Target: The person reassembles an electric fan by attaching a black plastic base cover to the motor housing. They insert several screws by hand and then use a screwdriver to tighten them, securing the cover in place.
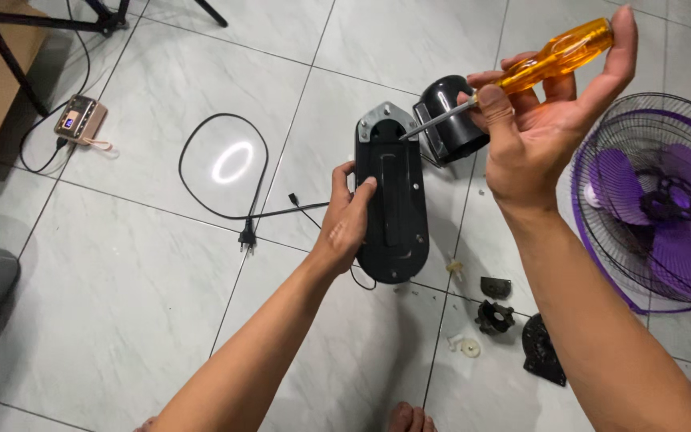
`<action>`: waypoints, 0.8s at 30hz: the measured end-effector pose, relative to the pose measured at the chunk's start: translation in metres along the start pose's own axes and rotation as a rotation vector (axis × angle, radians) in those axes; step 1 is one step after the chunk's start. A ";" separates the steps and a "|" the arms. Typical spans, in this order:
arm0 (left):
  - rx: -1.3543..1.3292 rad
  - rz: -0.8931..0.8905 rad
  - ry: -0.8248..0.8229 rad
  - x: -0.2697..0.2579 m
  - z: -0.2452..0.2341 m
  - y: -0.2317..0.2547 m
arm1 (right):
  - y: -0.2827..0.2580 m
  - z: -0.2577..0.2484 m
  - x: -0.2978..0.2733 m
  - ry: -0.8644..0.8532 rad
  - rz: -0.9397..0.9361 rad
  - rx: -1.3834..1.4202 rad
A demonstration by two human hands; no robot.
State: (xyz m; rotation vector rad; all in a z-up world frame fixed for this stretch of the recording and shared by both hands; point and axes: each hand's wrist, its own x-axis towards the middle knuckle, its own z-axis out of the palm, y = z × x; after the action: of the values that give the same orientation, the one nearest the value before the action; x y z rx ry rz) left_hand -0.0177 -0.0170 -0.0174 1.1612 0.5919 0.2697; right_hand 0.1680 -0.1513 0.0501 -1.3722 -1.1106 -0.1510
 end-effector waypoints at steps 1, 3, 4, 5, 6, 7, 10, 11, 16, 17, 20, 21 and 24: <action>-0.027 -0.004 0.015 0.001 0.001 0.000 | 0.002 0.002 0.000 0.001 0.010 0.022; -0.083 -0.006 0.043 0.002 0.003 0.001 | 0.002 0.011 -0.003 0.021 0.053 0.108; -0.044 0.028 0.042 0.002 0.001 0.002 | 0.001 0.016 -0.004 0.036 0.079 0.154; -0.006 0.059 0.042 -0.001 0.001 0.003 | 0.000 0.020 -0.005 0.052 0.108 0.199; 0.032 0.090 0.041 -0.002 0.001 0.004 | -0.001 0.023 -0.004 0.067 0.130 0.229; 0.003 0.083 0.028 -0.002 0.000 0.005 | -0.002 0.023 -0.004 0.065 0.126 0.227; -0.083 0.055 -0.004 -0.003 -0.002 0.008 | -0.005 0.022 -0.005 0.019 0.059 0.144; -0.112 0.044 -0.011 -0.003 -0.003 0.009 | -0.007 0.022 -0.005 -0.002 0.025 0.094; -0.236 0.023 -0.041 -0.004 0.000 0.005 | -0.016 0.026 -0.004 -0.070 -0.079 -0.033; -0.238 0.029 -0.037 -0.005 0.002 0.004 | -0.018 0.027 -0.004 -0.076 -0.093 -0.042; -0.265 0.033 -0.023 -0.003 0.008 0.001 | -0.024 0.029 -0.004 -0.106 -0.119 -0.072; -0.276 0.031 -0.016 -0.003 0.010 0.001 | -0.027 0.030 -0.005 -0.113 -0.126 -0.082; -0.295 0.055 -0.013 -0.002 0.015 0.003 | -0.030 0.034 -0.006 -0.127 -0.136 -0.098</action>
State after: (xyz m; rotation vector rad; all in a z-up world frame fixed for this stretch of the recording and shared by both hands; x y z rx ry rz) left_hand -0.0111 -0.0286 -0.0102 0.8943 0.4908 0.3832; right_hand 0.1269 -0.1345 0.0600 -1.4087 -1.3181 -0.2216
